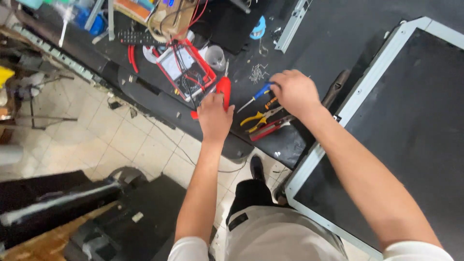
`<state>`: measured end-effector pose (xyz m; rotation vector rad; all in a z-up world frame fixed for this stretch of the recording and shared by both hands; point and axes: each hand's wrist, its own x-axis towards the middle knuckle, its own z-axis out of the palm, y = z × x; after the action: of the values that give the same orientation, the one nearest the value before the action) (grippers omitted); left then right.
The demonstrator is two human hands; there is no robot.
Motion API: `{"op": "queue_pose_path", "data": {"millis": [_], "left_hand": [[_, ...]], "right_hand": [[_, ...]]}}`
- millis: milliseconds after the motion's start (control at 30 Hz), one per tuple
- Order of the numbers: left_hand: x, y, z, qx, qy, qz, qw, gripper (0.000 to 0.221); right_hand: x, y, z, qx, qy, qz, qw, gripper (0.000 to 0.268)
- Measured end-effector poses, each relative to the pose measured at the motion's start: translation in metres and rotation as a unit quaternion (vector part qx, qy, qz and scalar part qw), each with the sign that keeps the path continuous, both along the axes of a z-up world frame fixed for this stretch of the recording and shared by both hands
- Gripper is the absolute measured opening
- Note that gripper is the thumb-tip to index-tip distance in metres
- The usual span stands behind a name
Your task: Repairing and assembling the metal frame of an LCD screen using a hammer, pliers, and screwdrivers.
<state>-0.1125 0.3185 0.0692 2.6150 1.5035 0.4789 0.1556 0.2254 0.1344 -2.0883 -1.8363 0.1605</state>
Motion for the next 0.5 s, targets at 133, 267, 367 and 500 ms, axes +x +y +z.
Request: {"op": "queue_pose_path", "data": {"millis": [133,267,367,500], "left_hand": [[-0.007,0.013,0.013,-0.036,-0.030,0.014,0.999,0.070],[-0.014,0.018,-0.016,0.046,-0.067,-0.016,0.997,0.071],[-0.018,0.021,-0.032,0.077,-0.121,-0.020,0.989,0.073],[-0.016,0.023,-0.043,0.084,-0.136,-0.012,0.987,0.071]], "right_hand": [[0.005,0.069,-0.074,-0.023,-0.109,0.088,0.990,0.013],[-0.005,0.094,-0.078,-0.030,-0.117,0.152,0.981,0.022],[-0.005,0.110,-0.088,-0.051,-0.161,0.162,0.972,0.013],[0.003,0.132,-0.093,-0.111,-0.148,0.172,0.968,0.009]]}}
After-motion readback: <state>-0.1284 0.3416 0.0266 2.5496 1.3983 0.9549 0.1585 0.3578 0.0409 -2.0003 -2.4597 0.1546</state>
